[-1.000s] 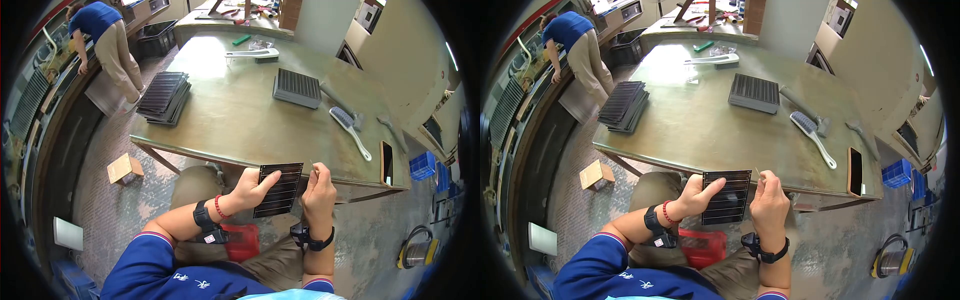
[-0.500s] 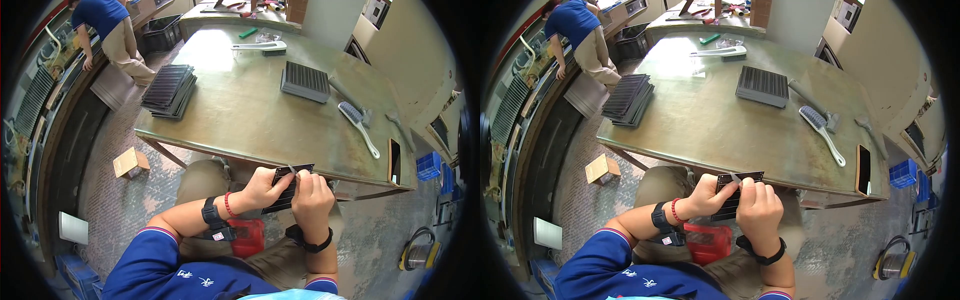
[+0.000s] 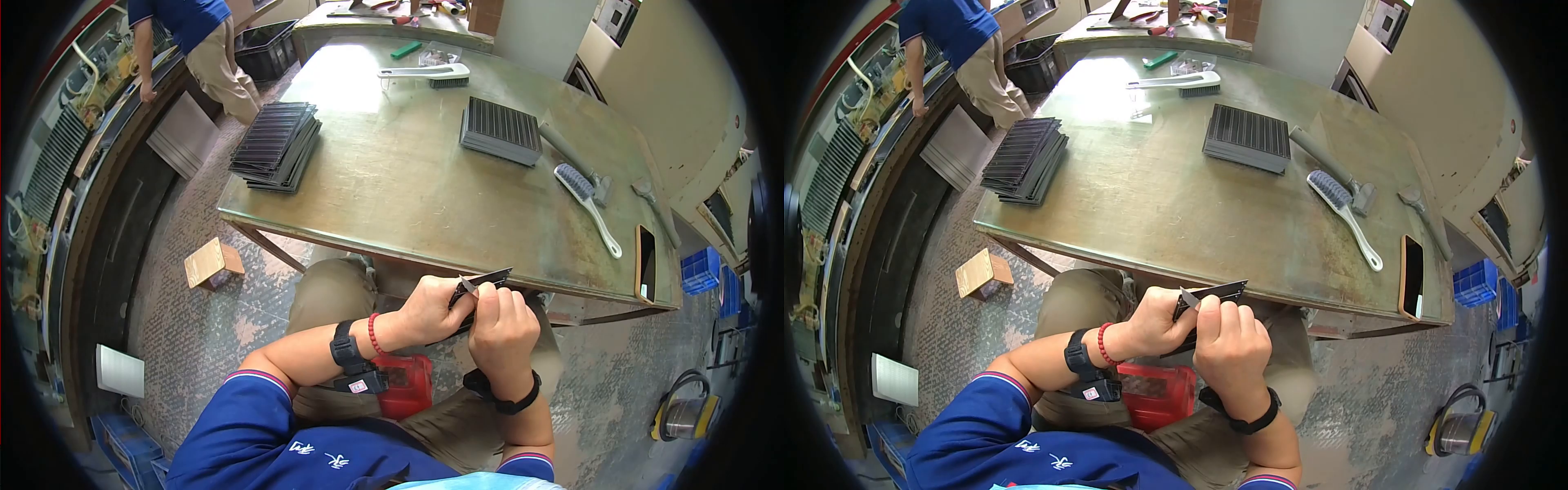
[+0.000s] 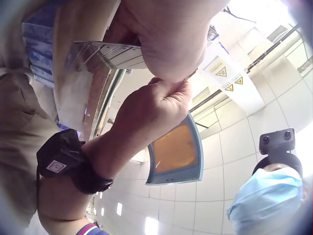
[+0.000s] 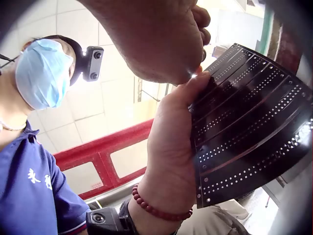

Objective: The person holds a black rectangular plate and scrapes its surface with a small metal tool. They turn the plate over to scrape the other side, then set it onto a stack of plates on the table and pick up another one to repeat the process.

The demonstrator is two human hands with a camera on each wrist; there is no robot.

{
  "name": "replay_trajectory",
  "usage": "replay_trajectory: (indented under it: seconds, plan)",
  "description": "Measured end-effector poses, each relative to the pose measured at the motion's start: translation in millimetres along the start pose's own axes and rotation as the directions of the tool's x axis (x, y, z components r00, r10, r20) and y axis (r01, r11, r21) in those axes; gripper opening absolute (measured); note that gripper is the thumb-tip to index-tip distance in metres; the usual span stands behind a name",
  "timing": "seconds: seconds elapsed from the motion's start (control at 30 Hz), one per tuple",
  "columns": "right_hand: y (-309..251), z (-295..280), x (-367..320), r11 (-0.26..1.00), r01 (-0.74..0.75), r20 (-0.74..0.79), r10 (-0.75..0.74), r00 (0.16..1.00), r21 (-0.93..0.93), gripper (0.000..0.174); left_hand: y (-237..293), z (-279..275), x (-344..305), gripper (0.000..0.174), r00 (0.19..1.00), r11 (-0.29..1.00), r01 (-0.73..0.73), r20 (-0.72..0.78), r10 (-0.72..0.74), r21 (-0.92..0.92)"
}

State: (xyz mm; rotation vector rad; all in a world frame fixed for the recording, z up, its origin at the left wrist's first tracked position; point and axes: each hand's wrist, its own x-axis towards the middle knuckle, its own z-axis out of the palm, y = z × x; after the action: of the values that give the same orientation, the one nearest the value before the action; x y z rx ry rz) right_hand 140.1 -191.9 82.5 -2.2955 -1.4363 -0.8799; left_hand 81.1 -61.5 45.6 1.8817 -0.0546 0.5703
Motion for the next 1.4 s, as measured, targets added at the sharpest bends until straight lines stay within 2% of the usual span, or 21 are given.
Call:
replay_trajectory:
  seconds: [0.23,0.4,0.73,0.8,0.83,0.93,1.0,1.03,1.1,1.17,1.27,1.4]
  plan:
    - [5,2,-3,0.998,-0.035,0.026,0.034,0.999,0.044,0.015,6,-1,1,0.004,0.998,0.998,-0.061,0.003,0.061,0.021]
    - [10,2,-5,0.997,-0.045,0.030,0.043,0.999,0.069,0.013,6,-2,3,0.009,0.984,0.981,-0.177,0.038,0.174,0.081]
    - [20,5,-10,0.997,-0.056,0.027,0.055,0.998,0.044,0.016,3,-1,0,0.015,0.983,0.977,-0.175,0.078,0.166,0.120]
    - [23,5,-10,0.988,-0.088,0.065,0.097,0.993,-0.124,0.013,5,0,-1,0.022,0.978,0.967,-0.209,0.032,0.207,0.147]
    - [37,11,-12,0.962,-0.178,0.115,0.205,0.972,-0.209,0.010,9,-3,-2,0.022,0.977,0.966,-0.214,0.035,0.211,0.147]
    - [58,15,-18,0.953,-0.239,0.131,0.266,0.955,-0.188,0.008,16,-8,0,0.032,0.922,0.918,-0.383,-0.019,0.387,0.102]
    - [56,15,-18,0.952,-0.285,0.003,0.287,0.958,-0.112,0.009,17,-10,0,0.032,0.937,0.932,-0.346,-0.011,0.349,0.107]
    - [56,13,-14,0.955,-0.275,-0.003,0.277,0.961,-0.111,0.009,17,-13,3,0.031,0.949,0.941,-0.314,0.013,0.315,0.127]
    - [52,3,-11,0.935,-0.349,-0.141,0.337,0.931,-0.068,0.011,16,-12,2,0.031,0.955,0.951,-0.295,0.001,0.296,0.095]
    - [44,-4,-8,0.953,-0.300,-0.152,0.291,0.945,-0.040,0.013,15,-12,2,0.030,0.964,0.956,-0.266,0.033,0.263,0.125]
    - [23,-9,-5,0.995,-0.077,-0.061,0.081,0.995,0.058,0.013,6,-5,2,0.029,0.948,0.934,-0.313,-0.005,0.319,0.174]
    - [11,-12,-6,0.998,0.003,-0.025,-0.001,1.000,0.063,0.015,0,-1,3,0.028,0.926,0.904,-0.370,0.005,0.378,0.212]
